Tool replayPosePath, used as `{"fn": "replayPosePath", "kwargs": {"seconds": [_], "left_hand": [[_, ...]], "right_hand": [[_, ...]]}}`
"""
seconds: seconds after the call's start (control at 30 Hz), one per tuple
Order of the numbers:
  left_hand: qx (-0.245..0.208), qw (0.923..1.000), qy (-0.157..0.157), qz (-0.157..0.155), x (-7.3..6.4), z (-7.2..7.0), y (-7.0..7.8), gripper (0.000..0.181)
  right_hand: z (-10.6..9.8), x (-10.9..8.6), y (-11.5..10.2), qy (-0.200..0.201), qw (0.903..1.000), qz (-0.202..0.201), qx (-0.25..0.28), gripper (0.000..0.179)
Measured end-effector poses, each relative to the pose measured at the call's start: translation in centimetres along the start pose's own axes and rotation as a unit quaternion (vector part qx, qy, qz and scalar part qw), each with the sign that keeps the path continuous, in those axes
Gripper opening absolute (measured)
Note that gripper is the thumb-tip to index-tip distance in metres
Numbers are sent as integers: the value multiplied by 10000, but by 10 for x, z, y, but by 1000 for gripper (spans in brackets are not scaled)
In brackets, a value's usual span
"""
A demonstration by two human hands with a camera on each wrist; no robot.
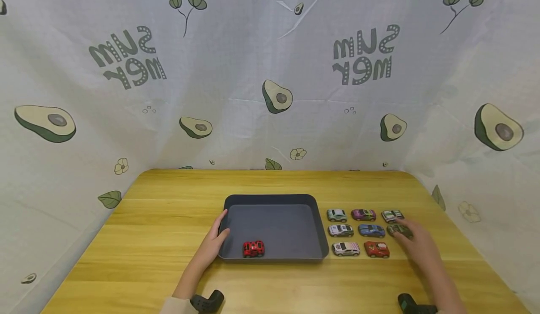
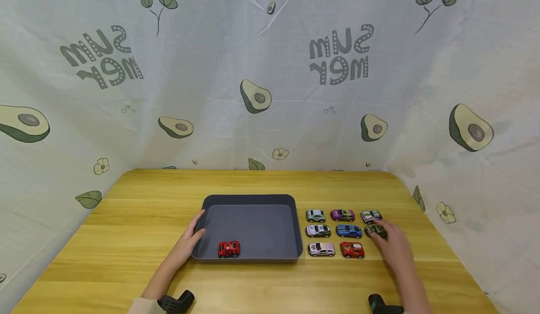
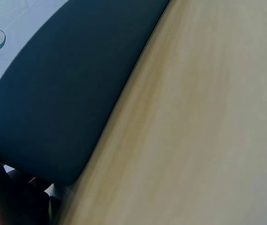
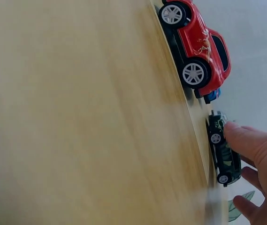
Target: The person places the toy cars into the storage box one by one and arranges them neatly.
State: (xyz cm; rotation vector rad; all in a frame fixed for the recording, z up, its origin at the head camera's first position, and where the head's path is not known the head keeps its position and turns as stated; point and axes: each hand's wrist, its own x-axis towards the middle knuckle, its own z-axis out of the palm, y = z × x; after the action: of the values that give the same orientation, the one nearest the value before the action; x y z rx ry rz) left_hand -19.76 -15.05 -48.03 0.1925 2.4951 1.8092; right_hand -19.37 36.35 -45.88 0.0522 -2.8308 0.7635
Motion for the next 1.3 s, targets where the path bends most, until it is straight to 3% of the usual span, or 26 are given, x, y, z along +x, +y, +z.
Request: {"fn": "replayPosePath", "kwargs": {"seconds": [0.3,0.53,0.77,0.97,1.3], "left_hand": [[15,10000,14,-25,0,0,1,55],[-24,10000,-4,-13,-1,0,2,55],[-4,10000,-6,2,0,0,1,55],[-13,10000,-21,2,0,-1,2,55],[6,10000,-16,10,0,0,2,55]], "right_hand": [[0,2,5,-98,9997,47,-215,44],[3,0,12,271,9986,-180,-408,34],[3,0,13,400,9976,-77,-551,32],[-1,-1,9,318,9976,197,-582,33],[-5,0,-5,84,9992,319,-242,42]]}}
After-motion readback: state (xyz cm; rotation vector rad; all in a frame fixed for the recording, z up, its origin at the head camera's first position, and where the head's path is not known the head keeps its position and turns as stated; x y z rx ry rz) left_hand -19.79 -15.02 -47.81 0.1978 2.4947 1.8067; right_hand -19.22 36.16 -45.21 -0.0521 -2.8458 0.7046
